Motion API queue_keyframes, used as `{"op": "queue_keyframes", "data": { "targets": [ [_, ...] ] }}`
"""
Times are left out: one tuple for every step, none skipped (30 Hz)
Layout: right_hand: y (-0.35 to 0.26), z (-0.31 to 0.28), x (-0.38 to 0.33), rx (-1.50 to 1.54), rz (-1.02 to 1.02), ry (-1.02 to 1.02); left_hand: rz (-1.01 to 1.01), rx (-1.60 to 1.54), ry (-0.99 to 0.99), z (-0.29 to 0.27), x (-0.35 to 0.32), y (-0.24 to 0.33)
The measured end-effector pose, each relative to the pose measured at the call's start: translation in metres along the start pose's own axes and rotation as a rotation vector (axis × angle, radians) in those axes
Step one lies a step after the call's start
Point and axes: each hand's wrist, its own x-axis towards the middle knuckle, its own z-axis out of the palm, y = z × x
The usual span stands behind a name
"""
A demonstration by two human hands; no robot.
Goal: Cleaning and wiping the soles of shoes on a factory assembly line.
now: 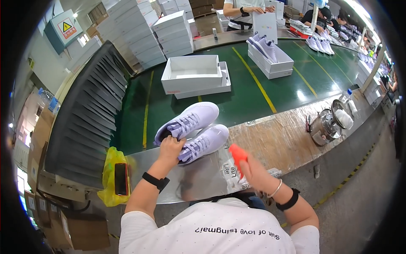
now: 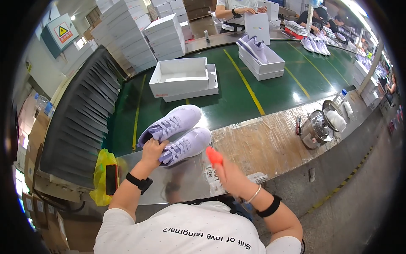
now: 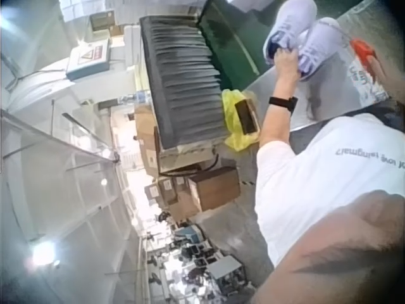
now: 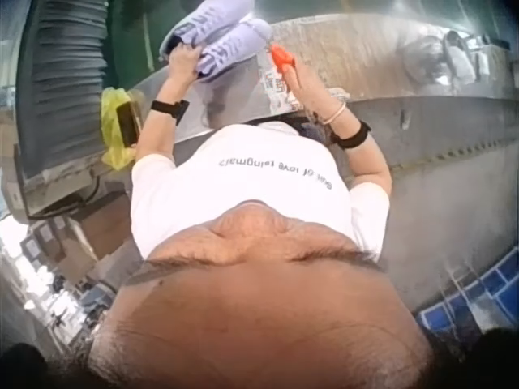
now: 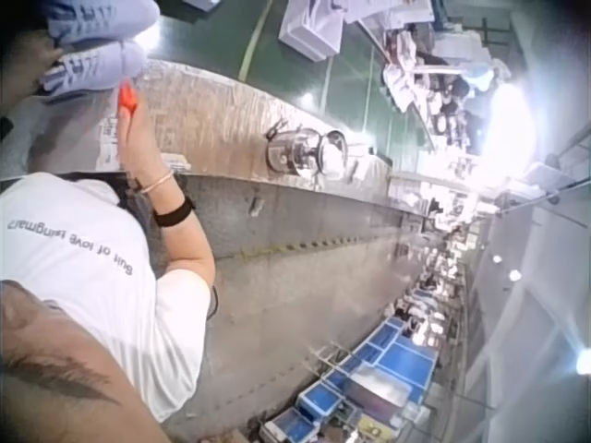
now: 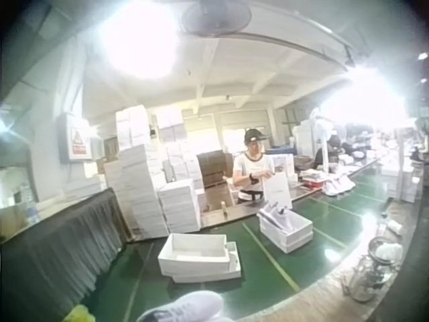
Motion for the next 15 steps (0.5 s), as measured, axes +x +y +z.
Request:
{"op": "queue_keyframes", "data": {
  "targets": [
    [-0.002, -0.003, 0.007, -0.004, 0.091, 0.036, 0.018, 0.02, 0.01, -0.001, -0.002, -0.002],
    [-0.004, -0.005, 0.012, -0.013, 0.184, 0.076, 0.016, 0.021, 0.015, 0.001, -0.002, -0.004],
    [-0.005, 0.001, 0.011, -0.015, 0.181, 0.077, -0.013, -0.068, 0.048, 0.003, -0.003, -0.006],
    [-0.004, 0.011, 0.007, -0.069, -0.04, -0.006, -0.041, -0.157, 0.08, 0.005, -0.003, -0.009],
    [-0.003, 0.019, 0.005, -0.121, -0.264, -0.096, -0.048, -0.154, 0.079, 0.007, -0.005, -0.013],
    [0.002, 0.019, 0.006, -0.141, -0.211, -0.082, -0.173, -0.301, 0.043, 0.008, -0.007, -0.017],
    [0.004, 0.012, 0.007, -0.139, -0.214, -0.089, -0.299, -0.448, 0.006, 0.009, -0.01, -0.023],
    [0.007, 0.001, 0.007, -0.102, -0.139, 0.057, -0.286, -0.536, -0.053, 0.009, -0.01, -0.033],
    [0.004, -0.007, 0.009, -0.062, -0.067, 0.198, -0.406, -0.766, 0.025, 0.011, -0.014, -0.041],
    [-0.005, -0.01, 0.004, -0.016, -0.003, 0.113, -0.447, -0.83, 0.054, 0.012, -0.018, -0.048],
    [-0.014, -0.007, 0.002, -0.01, -0.005, 0.103, -0.475, -0.899, 0.08, 0.012, -0.017, -0.053],
    [-0.02, 0.001, 0.001, -0.063, -0.124, -0.023, -0.814, -1.258, -0.009, -0.003, -0.013, -0.05],
    [-0.027, 0.007, 0.002, -0.115, -0.246, -0.15, -0.825, -1.248, -0.01, -0.004, -0.017, -0.055],
    [-0.036, 0.005, 0.004, -0.098, -0.203, -0.3, -0.821, -1.219, 0.005, -0.007, -0.021, -0.058],
    [-0.038, 0.002, 0.01, -0.093, -0.214, -0.312, -0.817, -1.191, 0.02, -0.011, -0.026, -0.061]
  ]
}}
